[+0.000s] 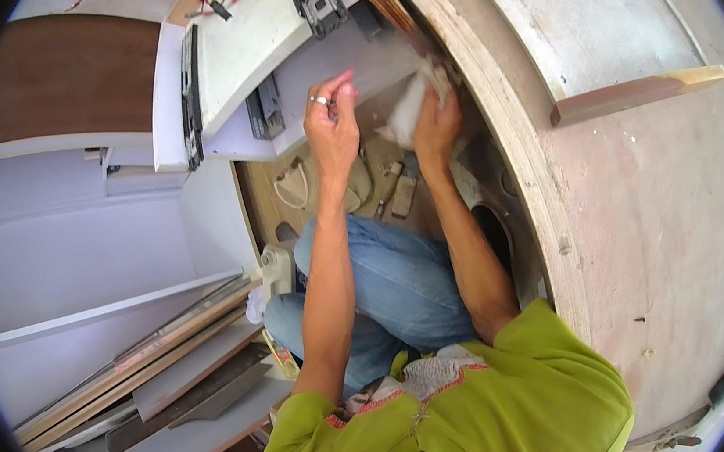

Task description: The person wipes the interior of a white cabinet with a cloth, then places a white panel into the cabinet and adjusts it. They use a pencil to mark the panel and later use a metal ruler to measure a piece of material on a workbench.

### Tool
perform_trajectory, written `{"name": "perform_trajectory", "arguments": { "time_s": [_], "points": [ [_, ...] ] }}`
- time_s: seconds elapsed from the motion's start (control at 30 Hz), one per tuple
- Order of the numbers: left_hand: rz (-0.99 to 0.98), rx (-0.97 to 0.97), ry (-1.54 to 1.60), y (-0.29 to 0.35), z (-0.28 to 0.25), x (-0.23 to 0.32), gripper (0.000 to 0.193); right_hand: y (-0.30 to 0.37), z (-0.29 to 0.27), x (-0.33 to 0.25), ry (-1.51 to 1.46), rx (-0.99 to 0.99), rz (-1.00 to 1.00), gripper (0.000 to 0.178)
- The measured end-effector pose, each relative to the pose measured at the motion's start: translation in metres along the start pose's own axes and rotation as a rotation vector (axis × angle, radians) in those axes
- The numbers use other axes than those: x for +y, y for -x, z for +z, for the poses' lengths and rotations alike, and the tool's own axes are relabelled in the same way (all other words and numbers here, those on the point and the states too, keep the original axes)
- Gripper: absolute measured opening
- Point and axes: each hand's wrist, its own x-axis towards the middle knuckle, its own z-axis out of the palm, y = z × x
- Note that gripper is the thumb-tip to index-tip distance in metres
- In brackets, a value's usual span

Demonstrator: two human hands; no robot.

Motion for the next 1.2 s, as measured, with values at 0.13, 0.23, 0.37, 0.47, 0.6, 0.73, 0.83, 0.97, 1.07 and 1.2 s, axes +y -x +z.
{"name": "perform_trajectory", "arguments": {
  "time_s": [0.13,0.23,0.37,0.47,0.6,0.73,0.83,0.97,1.07,1.2],
  "points": [
    [0.092,0.008,-0.057,0.008,-0.004,-0.003,0.021,0.011,-0.006,-0.01,0.038,-0.049,-0.013,0.038],
    [0.106,0.016,-0.076,0.006,-0.008,-0.004,0.021,-0.008,0.002,-0.059,0.064,-0.143,0.044,0.038],
    [0.053,0.032,0.007,0.001,0.0,0.001,0.02,0.001,-0.01,-0.044,-0.042,-0.147,0.158,0.039],
    [0.113,0.017,-0.083,0.007,-0.005,-0.001,0.021,0.004,-0.008,-0.035,-0.063,-0.098,-0.202,0.039],
    [0.137,0.017,-0.12,0.007,-0.011,-0.004,0.021,0.001,0.005,-0.037,0.057,-0.123,0.054,0.037],
    [0.039,0.026,-0.001,0.003,-0.001,-0.001,0.021,0.024,-0.016,0.042,0.002,0.011,0.123,0.036],
    [0.079,0.016,-0.063,0.008,-0.009,-0.004,0.022,0.035,-0.013,0.035,0.052,0.019,0.099,0.037],
    [0.08,0.013,-0.086,0.006,-0.009,-0.007,0.022,0.003,0.0,0.01,0.0,-0.03,0.018,0.036],
    [0.083,0.011,-0.033,0.002,0.001,-0.005,0.021,0.029,-0.022,0.043,-0.055,0.078,0.234,0.035],
    [0.144,0.007,-0.131,0.011,-0.014,-0.008,0.02,0.019,-0.001,-0.009,-0.002,-0.038,0.161,0.036]
  ]
}}
